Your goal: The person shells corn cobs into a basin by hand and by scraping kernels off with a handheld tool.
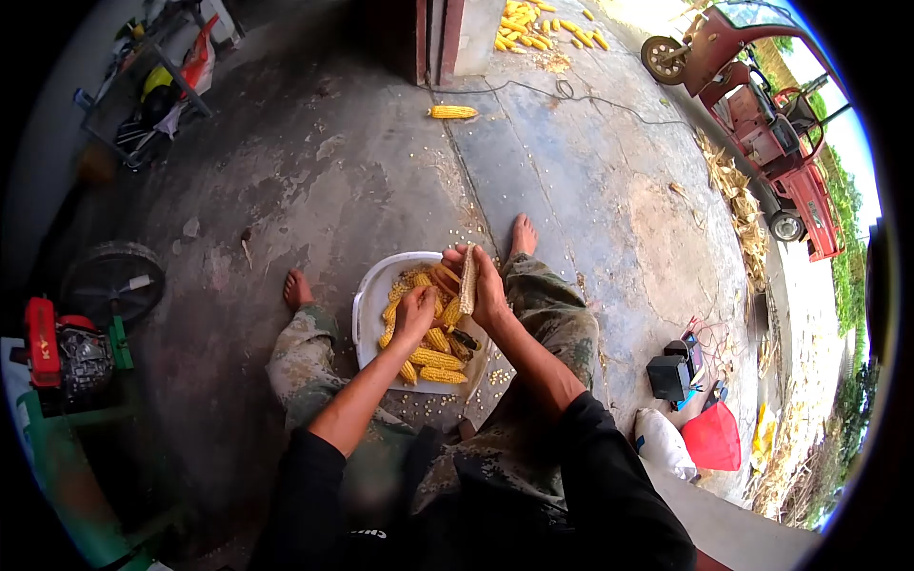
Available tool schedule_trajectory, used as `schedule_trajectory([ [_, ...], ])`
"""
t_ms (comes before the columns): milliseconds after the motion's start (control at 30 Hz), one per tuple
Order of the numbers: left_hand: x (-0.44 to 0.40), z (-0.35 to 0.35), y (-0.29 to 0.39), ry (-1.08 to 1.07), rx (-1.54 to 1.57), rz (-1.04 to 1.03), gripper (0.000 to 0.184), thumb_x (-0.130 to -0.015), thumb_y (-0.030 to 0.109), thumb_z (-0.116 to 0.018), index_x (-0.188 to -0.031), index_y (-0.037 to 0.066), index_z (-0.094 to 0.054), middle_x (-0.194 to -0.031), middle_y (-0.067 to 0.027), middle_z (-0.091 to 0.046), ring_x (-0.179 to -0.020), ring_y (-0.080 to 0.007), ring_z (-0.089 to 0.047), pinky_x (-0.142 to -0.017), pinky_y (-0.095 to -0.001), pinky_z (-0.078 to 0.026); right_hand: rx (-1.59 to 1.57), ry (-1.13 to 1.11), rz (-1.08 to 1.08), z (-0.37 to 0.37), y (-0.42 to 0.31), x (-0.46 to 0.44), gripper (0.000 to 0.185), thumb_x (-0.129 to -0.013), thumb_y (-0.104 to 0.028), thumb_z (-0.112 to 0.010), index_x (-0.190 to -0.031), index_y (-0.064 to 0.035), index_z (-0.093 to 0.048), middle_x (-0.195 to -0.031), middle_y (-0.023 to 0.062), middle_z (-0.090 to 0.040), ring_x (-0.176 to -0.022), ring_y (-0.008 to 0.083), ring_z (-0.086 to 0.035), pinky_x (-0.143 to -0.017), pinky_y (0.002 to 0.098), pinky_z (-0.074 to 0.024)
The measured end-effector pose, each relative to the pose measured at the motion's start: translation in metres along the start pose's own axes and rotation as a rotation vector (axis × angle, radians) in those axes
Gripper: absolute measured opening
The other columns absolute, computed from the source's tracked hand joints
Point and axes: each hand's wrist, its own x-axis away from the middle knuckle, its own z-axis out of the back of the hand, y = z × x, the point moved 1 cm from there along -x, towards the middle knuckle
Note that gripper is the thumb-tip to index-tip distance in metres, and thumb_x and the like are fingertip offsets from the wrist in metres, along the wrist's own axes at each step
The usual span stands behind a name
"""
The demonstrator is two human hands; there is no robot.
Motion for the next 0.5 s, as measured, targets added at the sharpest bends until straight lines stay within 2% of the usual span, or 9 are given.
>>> schedule_trajectory([
  [67, -0.008, 0.006, -0.006, 0.004, -0.086, -0.009, 0.032, -0.098, 0.024, -0.057, -0.115, -0.003, -0.062, -0.104, -0.0116, -0.061, -0.083, -0.0208, -0.066, -0.056, -0.0322, -0.062, -0.057, -0.036, -0.014, 0.000, -0.009, 0.000, 0.034, -0.099, -0.037, -0.047, -0.114, -0.0077, -0.060, -0.107, 0.0077, -0.067, -0.101, 0.0228, -0.063, -0.094, 0.0445, -0.0525],
  [200, -0.009, 0.008, -0.006, 0.005, -0.195, -0.062, 0.034, -0.098, 0.024, -0.057, -0.118, -0.003, -0.061, -0.110, -0.0117, -0.061, -0.086, -0.0197, -0.066, -0.058, -0.0308, -0.061, 0.052, -0.041, -0.017, -0.005, -0.014, 0.005, 0.036, -0.099, -0.038, -0.047, -0.115, -0.0086, -0.060, -0.089, 0.0006, -0.060, -0.078, 0.0142, -0.056, -0.074, 0.0333, -0.0501],
  [267, -0.006, 0.005, 0.006, -0.111, -0.155, 0.006, 0.035, -0.098, 0.024, -0.056, -0.120, -0.003, -0.060, -0.113, -0.0117, -0.061, -0.091, -0.0192, -0.065, -0.062, -0.0290, -0.060, 0.190, -0.030, 0.013, -0.007, -0.017, 0.006, 0.038, -0.099, -0.040, -0.048, -0.115, -0.0085, -0.061, -0.083, -0.0012, -0.055, -0.072, 0.0122, -0.053, -0.066, 0.0292, -0.0463],
  [300, -0.007, 0.006, 0.001, -0.179, -0.088, 0.067, 0.039, -0.099, 0.028, -0.057, -0.126, 0.000, -0.056, -0.109, -0.0075, -0.057, -0.093, -0.0149, -0.059, -0.068, -0.0277, -0.060, 0.302, 0.025, 0.039, -0.007, -0.017, 0.010, 0.039, -0.099, -0.041, -0.048, -0.115, -0.0081, -0.063, -0.081, -0.0017, -0.053, -0.071, 0.0117, -0.051, -0.064, 0.0275, -0.0448],
  [333, -0.005, 0.004, 0.007, -0.177, -0.082, 0.064, 0.040, -0.099, 0.029, -0.057, -0.126, -0.001, -0.055, -0.111, -0.0082, -0.057, -0.096, -0.0150, -0.059, -0.069, -0.0273, -0.060, 0.343, 0.030, 0.054, -0.011, -0.018, 0.013, 0.042, -0.099, -0.042, -0.050, -0.117, -0.0065, -0.064, -0.084, -0.0003, -0.053, -0.073, 0.0119, -0.051, -0.064, 0.0271, -0.0438],
  [400, -0.003, 0.001, 0.015, -0.174, -0.121, 0.017, 0.039, -0.099, 0.028, -0.057, -0.126, -0.001, -0.055, -0.112, -0.0082, -0.057, -0.093, -0.0151, -0.061, -0.069, -0.0268, -0.059, 0.542, -0.011, 0.167, -0.016, -0.021, 0.016, 0.044, -0.100, -0.041, -0.052, -0.117, -0.0030, -0.066, -0.096, 0.0049, -0.060, -0.088, 0.0144, -0.054, -0.079, 0.0277, -0.0454],
  [433, -0.003, 0.005, 0.010, -0.182, -0.124, 0.016, 0.037, -0.099, 0.027, -0.057, -0.124, -0.001, -0.056, -0.111, -0.0074, -0.058, -0.093, -0.0148, -0.061, -0.068, -0.0267, -0.059, 0.591, -0.070, 0.183, -0.018, -0.022, 0.023, 0.044, -0.100, -0.041, -0.052, -0.115, -0.0024, -0.067, -0.097, 0.0051, -0.060, -0.092, 0.0146, -0.054, -0.084, 0.0286, -0.0450],
  [467, -0.009, 0.009, 0.005, -0.179, -0.092, 0.010, 0.035, -0.099, 0.026, -0.057, -0.122, 0.000, -0.056, -0.108, -0.0069, -0.059, -0.089, -0.0144, -0.062, -0.068, -0.0275, -0.059, 0.688, -0.100, 0.260, -0.022, -0.025, 0.029, 0.046, -0.099, -0.042, -0.054, -0.115, -0.0013, -0.067, -0.097, 0.0047, -0.062, -0.090, 0.0135, -0.056, -0.080, 0.0275, -0.0461],
  [500, -0.019, 0.016, -0.005, -0.185, -0.026, -0.012, 0.033, -0.099, 0.025, -0.057, -0.121, 0.000, -0.057, -0.105, -0.0064, -0.062, -0.087, -0.0143, -0.064, -0.068, -0.0279, -0.059, 0.764, -0.103, 0.147, -0.032, -0.038, 0.040, 0.047, -0.098, -0.043, -0.056, -0.112, 0.0006, -0.066, -0.097, 0.0053, -0.065, -0.088, 0.0133, -0.059, -0.077, 0.0270, -0.0483],
])
